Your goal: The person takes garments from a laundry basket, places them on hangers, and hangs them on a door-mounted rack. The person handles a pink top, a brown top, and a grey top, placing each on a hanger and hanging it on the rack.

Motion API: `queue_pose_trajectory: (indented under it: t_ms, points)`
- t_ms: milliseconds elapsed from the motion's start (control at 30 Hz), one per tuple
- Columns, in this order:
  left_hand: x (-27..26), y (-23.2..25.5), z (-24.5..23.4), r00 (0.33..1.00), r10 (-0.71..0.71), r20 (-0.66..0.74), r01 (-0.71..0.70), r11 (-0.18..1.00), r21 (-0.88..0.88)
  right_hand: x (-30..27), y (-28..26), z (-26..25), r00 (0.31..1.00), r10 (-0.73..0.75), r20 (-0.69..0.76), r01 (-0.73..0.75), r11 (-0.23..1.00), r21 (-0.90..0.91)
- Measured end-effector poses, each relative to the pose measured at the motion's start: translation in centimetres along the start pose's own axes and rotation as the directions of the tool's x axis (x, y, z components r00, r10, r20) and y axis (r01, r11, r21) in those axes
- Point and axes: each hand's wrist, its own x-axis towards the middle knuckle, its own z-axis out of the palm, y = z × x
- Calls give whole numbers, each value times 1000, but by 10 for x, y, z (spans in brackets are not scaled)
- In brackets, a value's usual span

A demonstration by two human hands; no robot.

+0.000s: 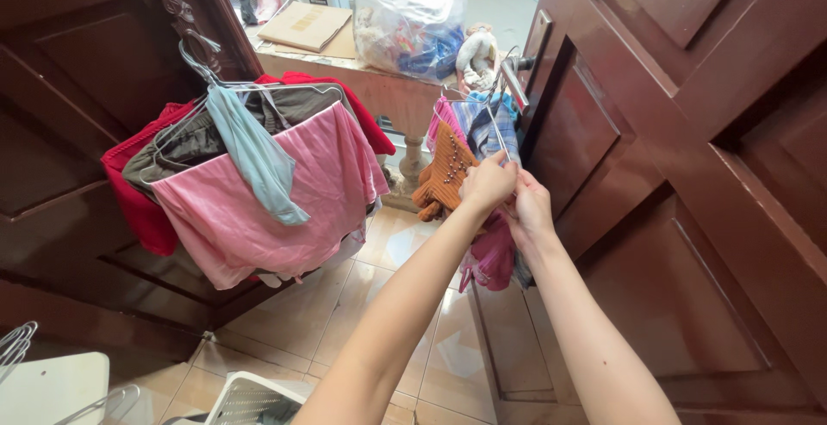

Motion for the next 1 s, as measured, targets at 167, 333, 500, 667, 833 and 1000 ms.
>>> queue_pose_trajectory:
  t_ms: [167,333,500,667,833,1000]
  points:
    - [-9,1,4,998,-53,22,53,999,-11,-1,8,-15,995,-46,86,48,999,-23]
    - [-25,-18,21,998,-28,-53,19,987,-159,-8,25,-23,993,-117,-20,113,984,-136]
    - [-11,-36,40,989,107,-100,-133,944,-302,-19,21,-22,957,-280,-81,231,899,-373]
    - [-24,-66,51,923,275,-270,-368,838,-403,-54,18,-16,741,-671,3,482,530,-698]
    - [-52,-149,32,933,126,-336,-302,779,-549,-120,52,-5,508,-859,63,525,251,-813]
    - [-124,-342,-7,880,-78,-469,-224,802,-553,-191,164,9,621,-774,123,511,280,-813]
